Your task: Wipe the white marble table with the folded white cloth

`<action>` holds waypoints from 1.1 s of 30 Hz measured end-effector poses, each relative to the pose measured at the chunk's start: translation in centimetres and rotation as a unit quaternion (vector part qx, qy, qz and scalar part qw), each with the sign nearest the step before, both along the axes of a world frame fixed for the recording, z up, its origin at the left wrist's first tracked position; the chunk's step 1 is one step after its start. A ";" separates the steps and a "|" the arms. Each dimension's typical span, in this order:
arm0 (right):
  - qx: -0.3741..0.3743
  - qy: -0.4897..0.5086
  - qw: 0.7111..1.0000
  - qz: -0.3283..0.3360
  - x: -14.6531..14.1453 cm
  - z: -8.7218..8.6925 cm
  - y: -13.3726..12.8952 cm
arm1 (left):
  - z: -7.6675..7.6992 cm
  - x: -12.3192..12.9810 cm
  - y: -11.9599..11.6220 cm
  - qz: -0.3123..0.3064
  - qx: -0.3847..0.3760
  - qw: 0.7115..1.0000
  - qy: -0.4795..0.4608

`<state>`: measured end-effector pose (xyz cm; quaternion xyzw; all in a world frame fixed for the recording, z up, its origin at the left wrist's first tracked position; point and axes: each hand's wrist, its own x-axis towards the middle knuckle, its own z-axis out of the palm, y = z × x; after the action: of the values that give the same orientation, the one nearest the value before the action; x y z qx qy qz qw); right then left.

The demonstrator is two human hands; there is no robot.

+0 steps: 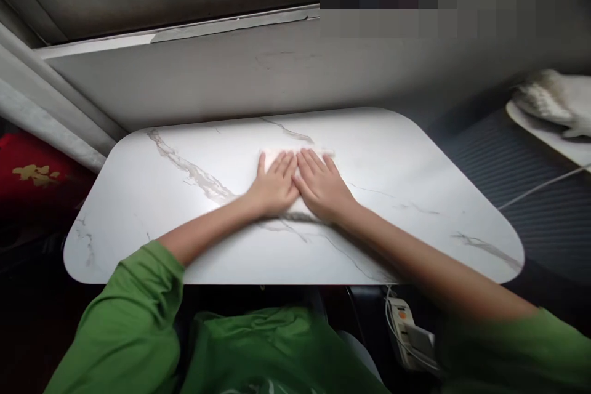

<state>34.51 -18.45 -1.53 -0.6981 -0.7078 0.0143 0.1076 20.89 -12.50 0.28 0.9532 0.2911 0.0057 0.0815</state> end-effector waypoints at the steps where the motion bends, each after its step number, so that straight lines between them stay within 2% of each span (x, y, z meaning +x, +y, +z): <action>1: -0.001 -0.003 1.000 -0.008 0.9 0.0 2.4 | 0.0 1.2 2.2 0.009 0.005 1.000 0.000; 4: 0.003 0.001 1.000 -0.003 3.3 0.2 8.4 | 0.2 4.0 7.4 0.052 0.015 0.999 -0.001; 6: 0.012 0.011 1.000 0.000 4.3 0.3 11.0 | 0.3 5.2 9.4 0.079 0.020 0.997 -0.004; 9: 0.019 0.021 1.000 -0.001 4.9 0.3 12.6 | 0.3 5.8 10.5 0.100 0.026 0.995 -0.013; 12: 0.018 0.021 1.000 -0.003 4.8 0.4 12.1 | 0.1 5.7 10.3 0.101 0.034 0.994 -0.022; 15: 0.004 0.020 1.000 -0.007 4.7 0.5 9.9 | 0.0 5.3 8.3 0.086 0.032 0.995 -0.029; 17: -0.013 0.012 1.000 0.019 4.6 0.6 7.2 | 0.0 4.6 5.5 0.081 0.034 0.996 -0.034; 21: -0.027 -0.013 0.995 0.091 3.3 1.1 -1.6 | 0.3 2.2 -2.7 0.047 0.030 0.998 -0.025; 24: -0.007 -0.010 0.997 0.079 1.6 1.2 -8.9 | 0.7 0.2 -8.7 -0.023 0.011 1.000 -0.014; 26: 0.011 -0.006 0.998 0.066 0.7 1.0 -12.5 | 0.8 -0.7 -11.3 -0.066 0.013 0.998 -0.015; 29: 0.011 -0.010 0.998 0.056 0.8 0.7 -14.4 | 0.9 -0.5 -12.2 -0.099 0.036 0.994 -0.010; 31: -0.022 -0.005 0.999 0.039 2.0 0.6 -13.2 | 0.9 0.8 -10.6 -0.112 0.052 0.992 -0.005; 33: -0.064 0.010 0.998 -0.006 4.0 0.5 -10.3 | 0.6 2.9 -7.4 -0.134 0.060 0.989 -0.007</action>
<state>38.53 -28.73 -1.02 -0.7075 -0.7001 0.0664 0.0699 23.82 -19.94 0.89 0.9867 0.1595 0.0185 0.0260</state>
